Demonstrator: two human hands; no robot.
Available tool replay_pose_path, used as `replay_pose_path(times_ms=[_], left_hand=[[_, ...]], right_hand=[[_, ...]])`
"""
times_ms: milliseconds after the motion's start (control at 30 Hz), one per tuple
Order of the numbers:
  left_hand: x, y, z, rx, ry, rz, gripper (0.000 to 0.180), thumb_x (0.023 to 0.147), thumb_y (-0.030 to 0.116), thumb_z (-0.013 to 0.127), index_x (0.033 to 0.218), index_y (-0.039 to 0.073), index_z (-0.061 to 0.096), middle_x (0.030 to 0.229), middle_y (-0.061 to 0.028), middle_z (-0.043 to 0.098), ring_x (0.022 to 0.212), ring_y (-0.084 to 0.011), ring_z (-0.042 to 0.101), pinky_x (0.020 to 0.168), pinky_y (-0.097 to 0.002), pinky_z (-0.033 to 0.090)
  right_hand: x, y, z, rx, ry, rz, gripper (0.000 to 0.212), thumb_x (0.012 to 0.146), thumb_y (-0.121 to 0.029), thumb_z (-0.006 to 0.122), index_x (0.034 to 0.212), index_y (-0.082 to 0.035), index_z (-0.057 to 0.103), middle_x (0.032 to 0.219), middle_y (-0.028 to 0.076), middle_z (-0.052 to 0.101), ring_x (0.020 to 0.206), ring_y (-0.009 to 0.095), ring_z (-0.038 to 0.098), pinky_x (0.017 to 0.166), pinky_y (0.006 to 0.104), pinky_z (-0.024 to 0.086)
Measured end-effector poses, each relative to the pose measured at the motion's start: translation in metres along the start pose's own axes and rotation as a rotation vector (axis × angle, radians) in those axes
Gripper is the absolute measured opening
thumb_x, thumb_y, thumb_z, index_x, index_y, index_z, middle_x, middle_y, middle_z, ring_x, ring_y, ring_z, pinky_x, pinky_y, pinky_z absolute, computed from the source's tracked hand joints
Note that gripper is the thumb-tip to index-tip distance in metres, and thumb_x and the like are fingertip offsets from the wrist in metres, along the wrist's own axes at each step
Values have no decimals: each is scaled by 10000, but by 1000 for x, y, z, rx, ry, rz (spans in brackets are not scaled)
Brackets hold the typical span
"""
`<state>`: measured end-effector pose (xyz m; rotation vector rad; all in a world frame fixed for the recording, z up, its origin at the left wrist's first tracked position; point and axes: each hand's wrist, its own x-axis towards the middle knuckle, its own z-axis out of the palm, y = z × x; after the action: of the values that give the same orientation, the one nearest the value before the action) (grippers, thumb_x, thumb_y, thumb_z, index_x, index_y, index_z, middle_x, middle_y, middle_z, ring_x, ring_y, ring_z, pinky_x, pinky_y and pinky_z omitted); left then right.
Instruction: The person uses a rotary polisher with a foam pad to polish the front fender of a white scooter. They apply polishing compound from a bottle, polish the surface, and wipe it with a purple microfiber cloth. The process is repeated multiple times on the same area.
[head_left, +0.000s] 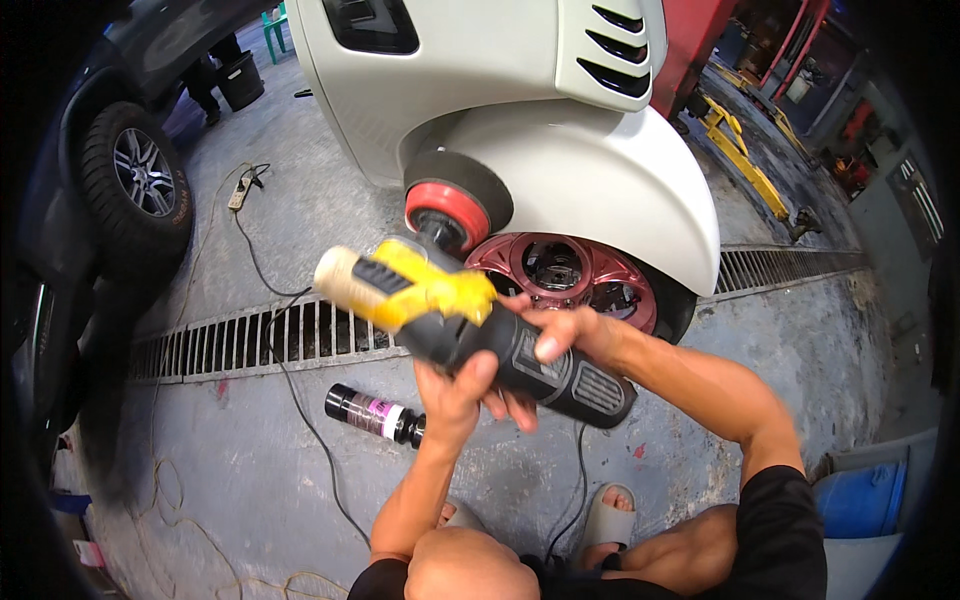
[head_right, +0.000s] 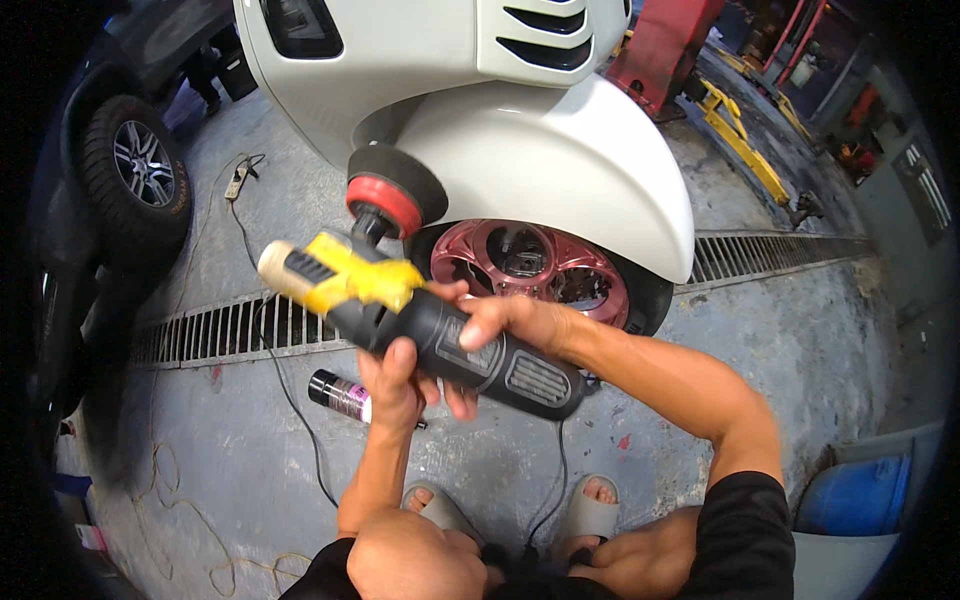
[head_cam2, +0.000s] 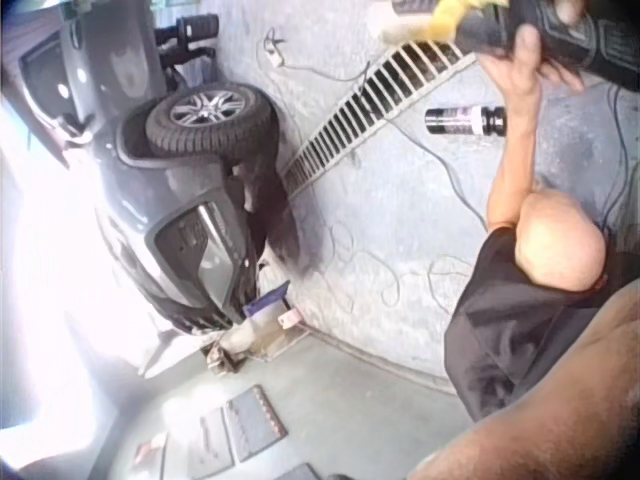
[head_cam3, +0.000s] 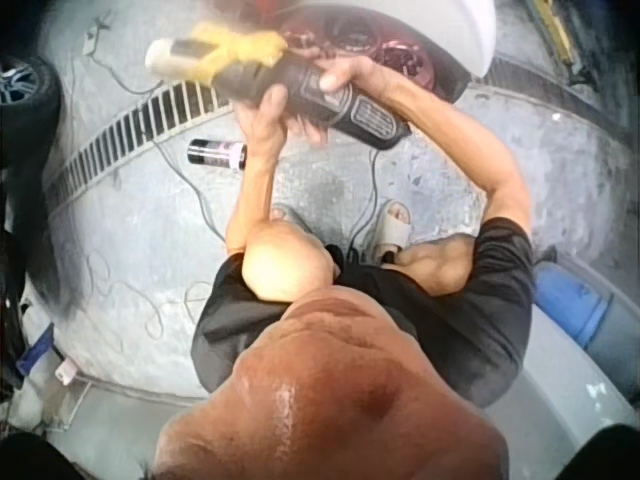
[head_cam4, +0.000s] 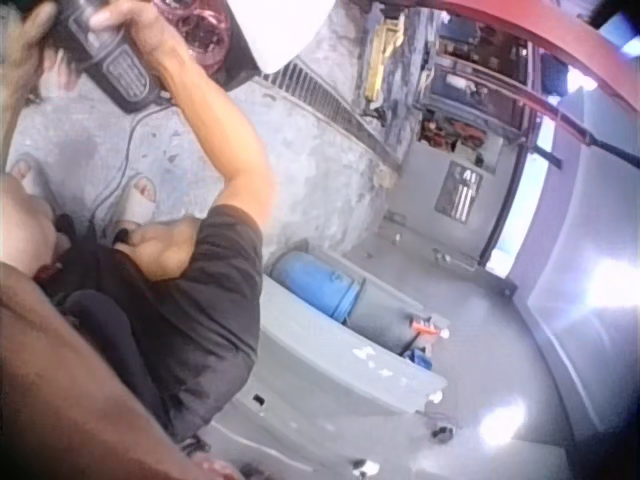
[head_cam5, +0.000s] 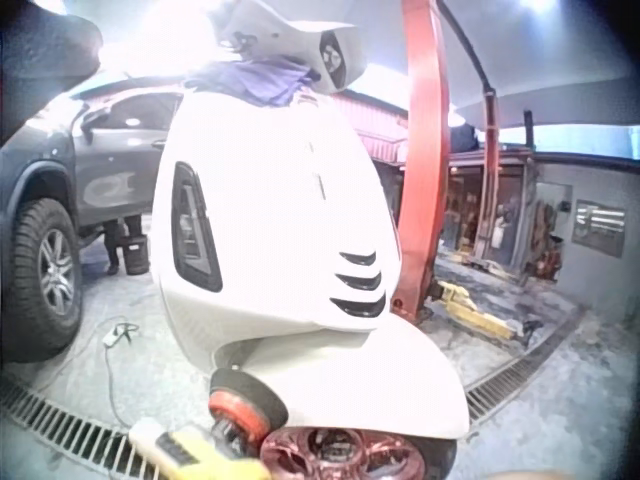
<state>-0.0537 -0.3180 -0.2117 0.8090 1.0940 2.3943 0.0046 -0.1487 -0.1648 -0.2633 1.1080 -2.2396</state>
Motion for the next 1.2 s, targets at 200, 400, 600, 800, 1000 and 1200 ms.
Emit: replay_pose_path(times_ms=[200,400,600,800,1000,1200], left_hand=[[28,-6,5,54,77,-37,567,963,386,713,1295,-42,548,1050,-159,706,835,-199,716,705,-319,612],[6,4,58,30,-8,-237,464,907,143,813,1251,-2,538,998,-80,684,815,-166,696,640,-272,609],[-10,10,122,97,-301,26,694,892,145,834,1386,10,367,1154,-137,635,1001,-213,696,701,-305,633],[-27,9,168,266,-559,17,832,943,292,789,1386,-69,185,1165,-246,611,1057,-320,672,899,-414,544],[-29,-4,202,242,-460,-620,848,971,264,746,1429,-97,130,1220,-292,576,1147,-377,640,1020,-463,505],[-46,-1,232,671,-772,-51,968,871,307,843,1456,-113,197,1258,-354,520,1162,-470,611,993,-483,503]], right_hand=[[-21,-5,18,-384,496,8,546,927,-458,726,1136,33,610,917,177,699,725,233,730,649,357,613],[-70,9,30,-183,521,-69,440,843,-258,791,1120,34,613,875,136,681,685,237,709,611,351,586],[-132,28,34,-309,386,-290,716,722,-235,837,1289,50,508,883,178,667,721,282,710,628,394,598],[-181,44,48,-231,388,-311,640,670,-306,832,1156,49,614,895,174,682,759,283,703,656,394,575],[-186,67,39,-338,608,-453,636,665,-268,812,1178,43,598,906,164,682,780,271,698,676,383,572],[-238,104,29,-466,820,-697,637,660,-230,793,1199,36,582,918,155,683,800,258,693,697,371,569]])
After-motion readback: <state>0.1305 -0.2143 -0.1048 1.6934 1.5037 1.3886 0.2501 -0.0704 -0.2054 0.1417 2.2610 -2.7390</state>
